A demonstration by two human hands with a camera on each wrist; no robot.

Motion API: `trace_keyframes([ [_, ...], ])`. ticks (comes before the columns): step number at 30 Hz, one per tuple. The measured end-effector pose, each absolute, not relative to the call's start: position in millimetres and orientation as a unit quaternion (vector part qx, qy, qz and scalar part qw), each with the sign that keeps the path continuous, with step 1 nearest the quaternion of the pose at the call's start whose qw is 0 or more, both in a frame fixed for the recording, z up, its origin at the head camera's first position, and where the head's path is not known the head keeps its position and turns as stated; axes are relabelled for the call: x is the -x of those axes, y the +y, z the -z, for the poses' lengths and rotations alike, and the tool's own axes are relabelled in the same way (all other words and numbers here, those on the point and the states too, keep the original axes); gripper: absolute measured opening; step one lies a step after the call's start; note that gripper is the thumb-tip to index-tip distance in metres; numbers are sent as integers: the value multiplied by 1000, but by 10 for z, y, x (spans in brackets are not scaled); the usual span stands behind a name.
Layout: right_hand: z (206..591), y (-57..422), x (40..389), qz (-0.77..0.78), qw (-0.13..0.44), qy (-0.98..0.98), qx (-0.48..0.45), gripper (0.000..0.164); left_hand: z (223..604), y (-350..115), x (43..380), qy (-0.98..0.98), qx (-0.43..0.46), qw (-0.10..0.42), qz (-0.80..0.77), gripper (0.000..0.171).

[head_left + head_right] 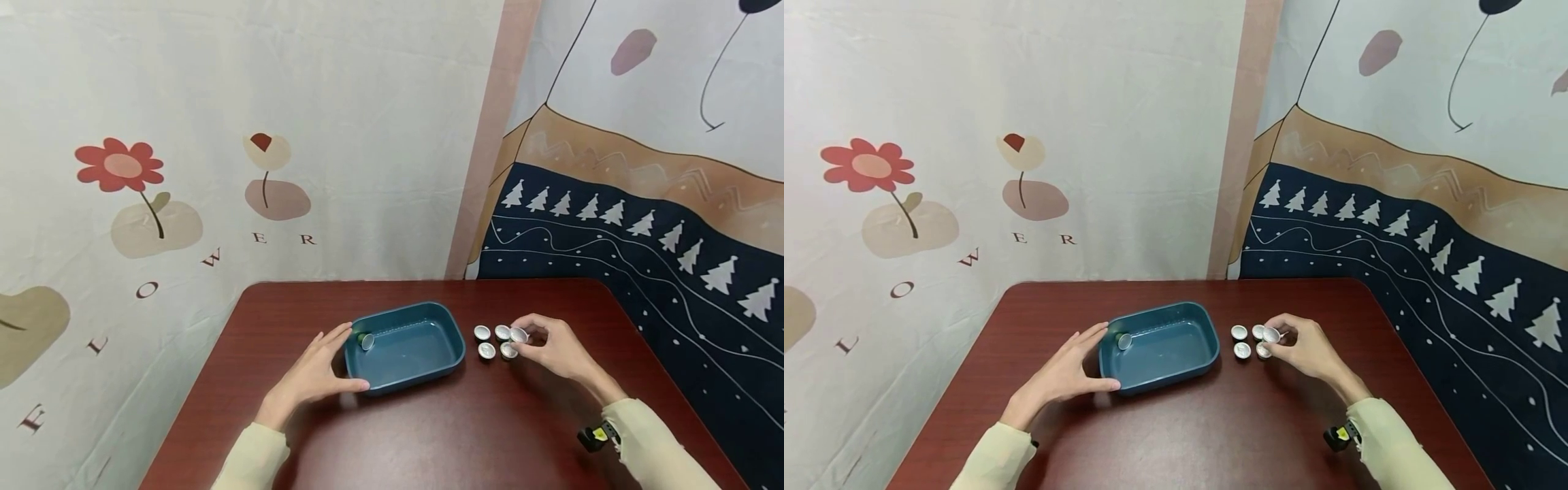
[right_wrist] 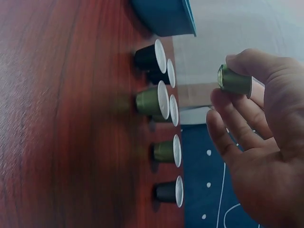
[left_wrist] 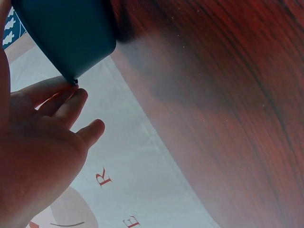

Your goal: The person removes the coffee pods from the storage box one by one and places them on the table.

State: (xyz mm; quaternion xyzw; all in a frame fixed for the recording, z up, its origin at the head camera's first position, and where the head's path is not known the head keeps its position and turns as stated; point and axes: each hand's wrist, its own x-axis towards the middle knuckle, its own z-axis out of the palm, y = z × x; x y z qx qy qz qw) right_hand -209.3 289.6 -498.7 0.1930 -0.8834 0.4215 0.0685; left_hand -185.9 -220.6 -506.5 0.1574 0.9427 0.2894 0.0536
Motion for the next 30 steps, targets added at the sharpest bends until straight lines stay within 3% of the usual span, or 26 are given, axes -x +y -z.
trace_keyframes([
  [11, 5110, 3064, 2041, -433, 92, -879, -177, 27, 5070, -2213, 1860, 943, -159, 53, -286, 129],
  [30, 5263, 3145, 2031, -362, 48, -928, -75, 25, 5059, -2217, 1869, 945, -163, 51, -279, 129],
])
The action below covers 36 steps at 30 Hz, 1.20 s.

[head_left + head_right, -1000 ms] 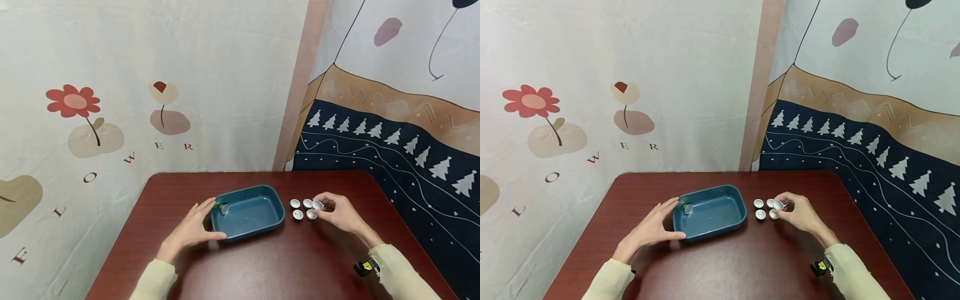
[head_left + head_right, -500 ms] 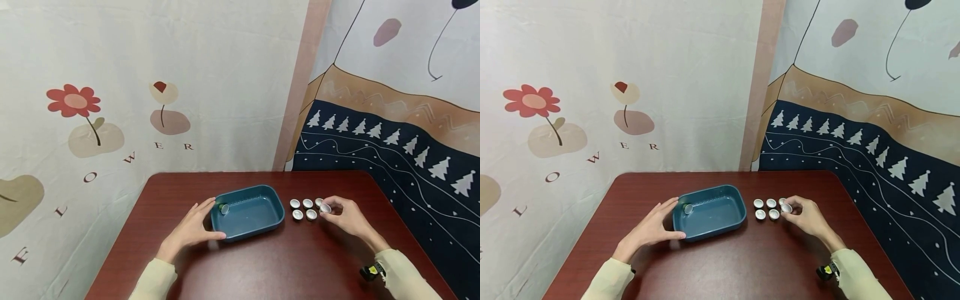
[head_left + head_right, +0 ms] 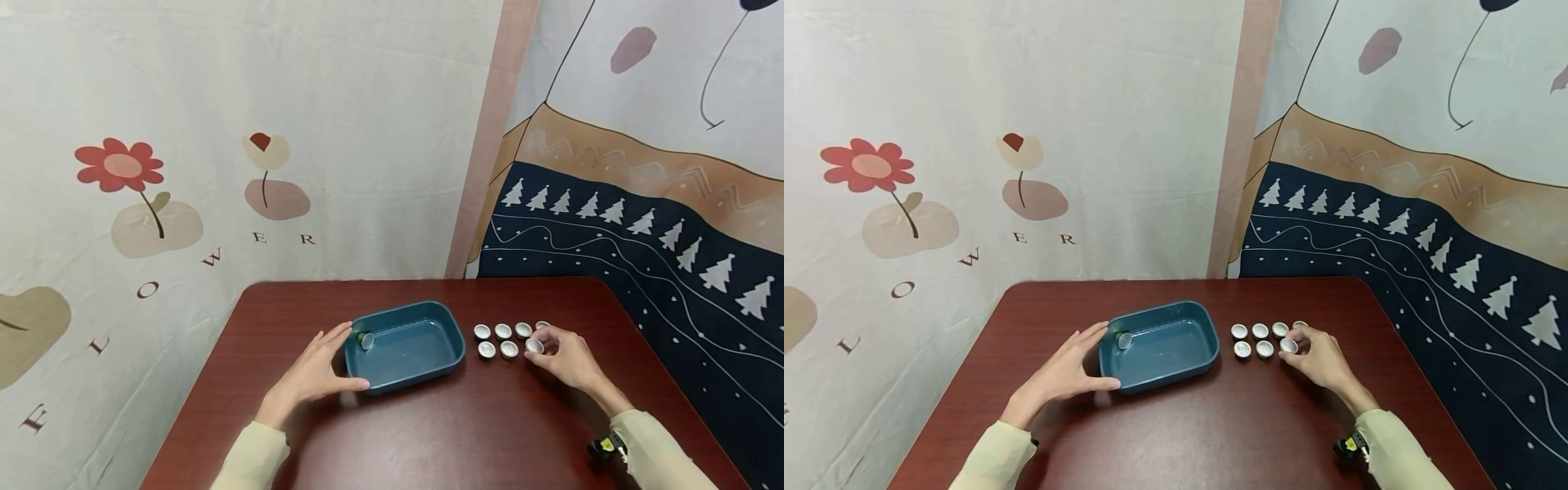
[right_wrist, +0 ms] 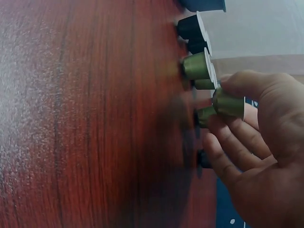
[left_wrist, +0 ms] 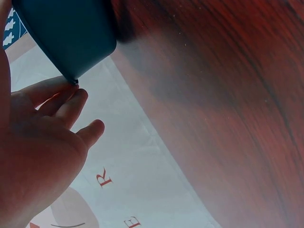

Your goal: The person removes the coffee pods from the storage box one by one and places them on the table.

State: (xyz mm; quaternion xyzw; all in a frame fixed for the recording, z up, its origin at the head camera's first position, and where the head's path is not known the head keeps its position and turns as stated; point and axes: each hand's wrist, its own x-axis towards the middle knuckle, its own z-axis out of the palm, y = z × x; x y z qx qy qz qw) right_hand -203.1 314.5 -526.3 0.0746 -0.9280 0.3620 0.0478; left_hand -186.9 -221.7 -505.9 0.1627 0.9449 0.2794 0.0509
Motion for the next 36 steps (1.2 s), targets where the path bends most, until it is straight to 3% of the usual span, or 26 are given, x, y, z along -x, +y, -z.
trace_keyframes([
  [24, 5367, 3120, 2061, -320, 34, -946, -38, 36, 5070, -2205, 1867, 943, -159, 53, -288, 129],
  [36, 5408, 3092, 2067, -317, 39, -947, -39, 33, 5084, -2219, 1879, 941, -164, 51, -290, 128],
])
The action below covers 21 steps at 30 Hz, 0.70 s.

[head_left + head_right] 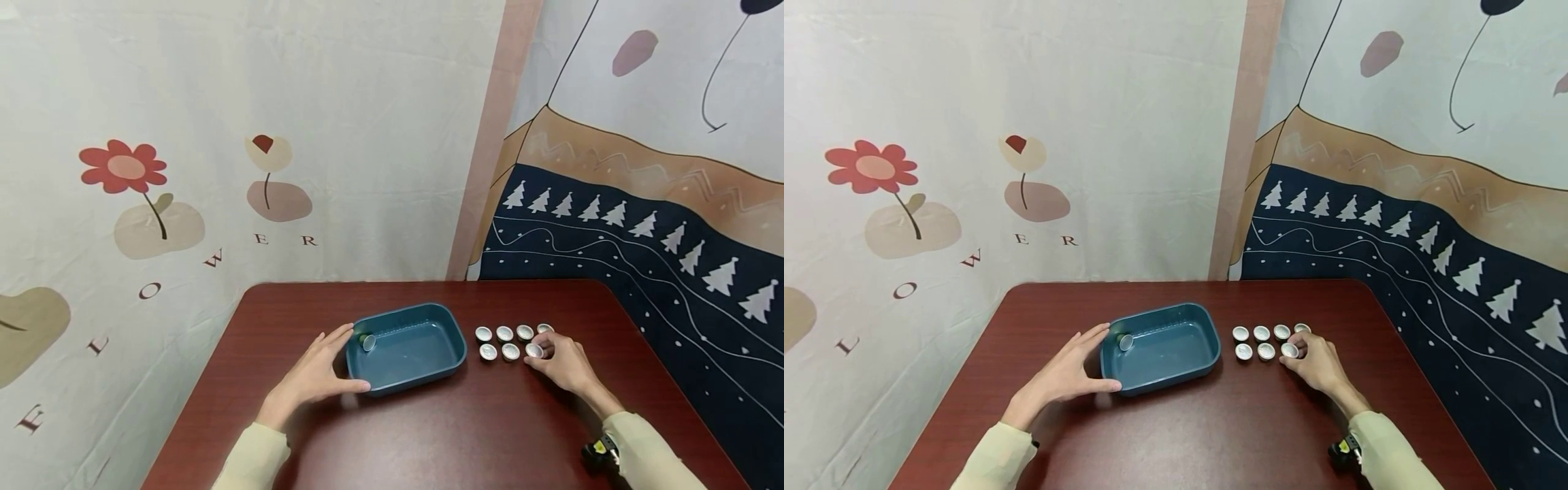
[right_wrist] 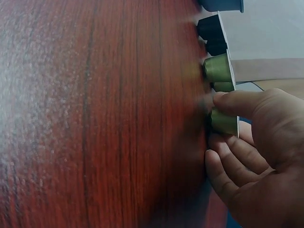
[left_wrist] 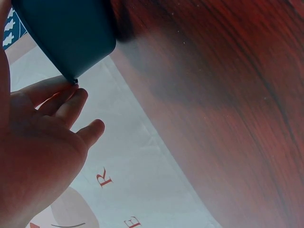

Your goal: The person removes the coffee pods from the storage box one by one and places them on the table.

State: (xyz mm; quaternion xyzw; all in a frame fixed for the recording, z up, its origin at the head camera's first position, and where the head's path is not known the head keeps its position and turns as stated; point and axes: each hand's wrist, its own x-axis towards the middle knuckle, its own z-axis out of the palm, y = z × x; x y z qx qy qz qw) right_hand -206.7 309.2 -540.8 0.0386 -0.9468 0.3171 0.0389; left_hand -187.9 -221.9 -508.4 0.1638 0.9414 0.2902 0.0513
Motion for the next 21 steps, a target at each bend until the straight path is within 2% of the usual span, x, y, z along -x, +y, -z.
trace_keyframes([
  [21, 5458, 3079, 2069, -311, 49, -948, -43, 41, 5097, -2233, 1885, 942, -168, 48, -285, 128],
])
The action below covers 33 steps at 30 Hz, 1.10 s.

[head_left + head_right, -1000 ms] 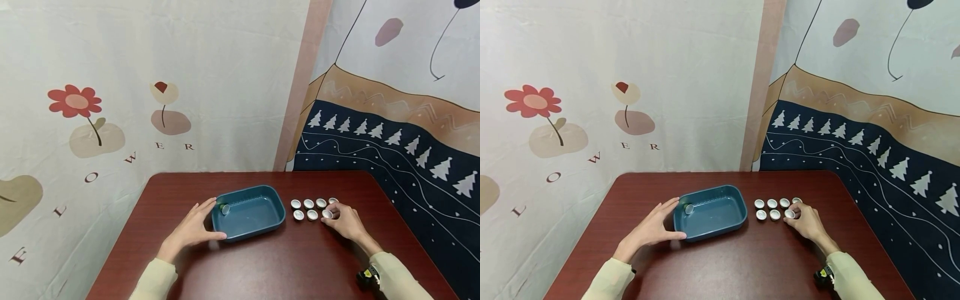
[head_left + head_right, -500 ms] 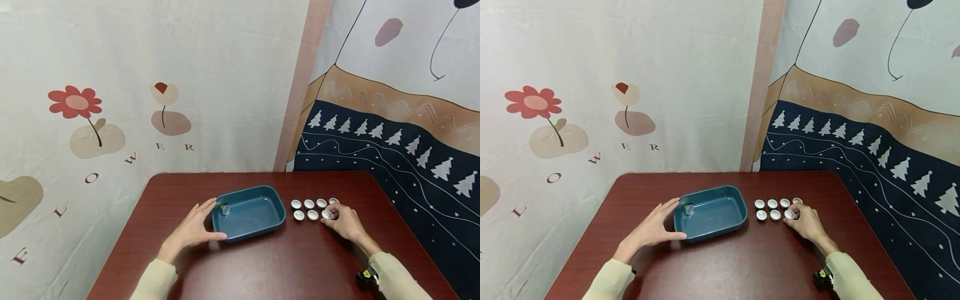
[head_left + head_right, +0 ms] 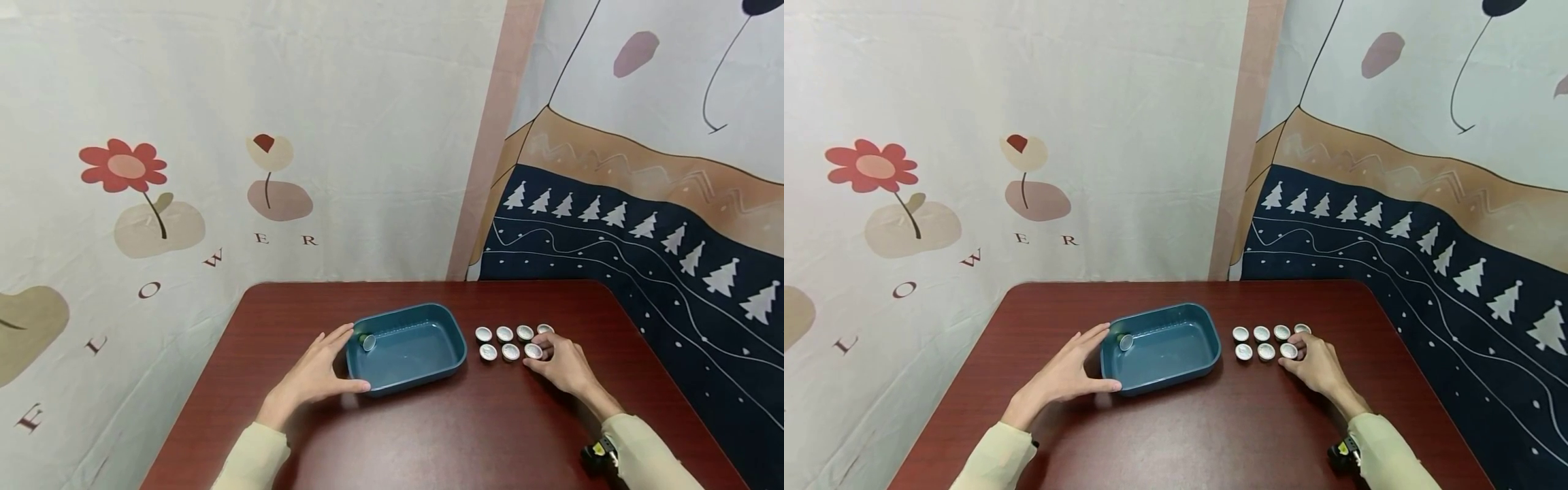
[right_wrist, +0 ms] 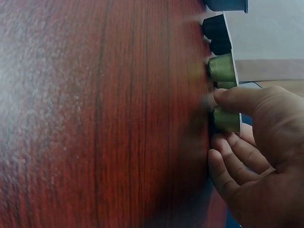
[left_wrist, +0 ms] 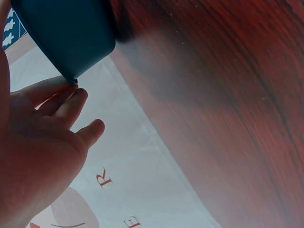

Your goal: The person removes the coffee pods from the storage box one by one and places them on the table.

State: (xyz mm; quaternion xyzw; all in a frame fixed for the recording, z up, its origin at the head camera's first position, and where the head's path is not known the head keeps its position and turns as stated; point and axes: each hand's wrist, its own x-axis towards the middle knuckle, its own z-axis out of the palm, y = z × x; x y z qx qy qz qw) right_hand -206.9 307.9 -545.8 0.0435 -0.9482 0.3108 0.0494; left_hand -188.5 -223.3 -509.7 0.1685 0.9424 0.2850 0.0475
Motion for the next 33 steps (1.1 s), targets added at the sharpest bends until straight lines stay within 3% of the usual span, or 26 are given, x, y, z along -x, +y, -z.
trace_keyframes([
  [26, 5309, 3208, 1951, -331, -6, -942, -60, 65, 5100, -2231, 1879, 941, -172, 43, -289, 128],
  [33, 5248, 3278, 1918, -328, -27, -941, -71, 80, 5089, -2228, 1873, 942, -172, 43, -285, 128],
])
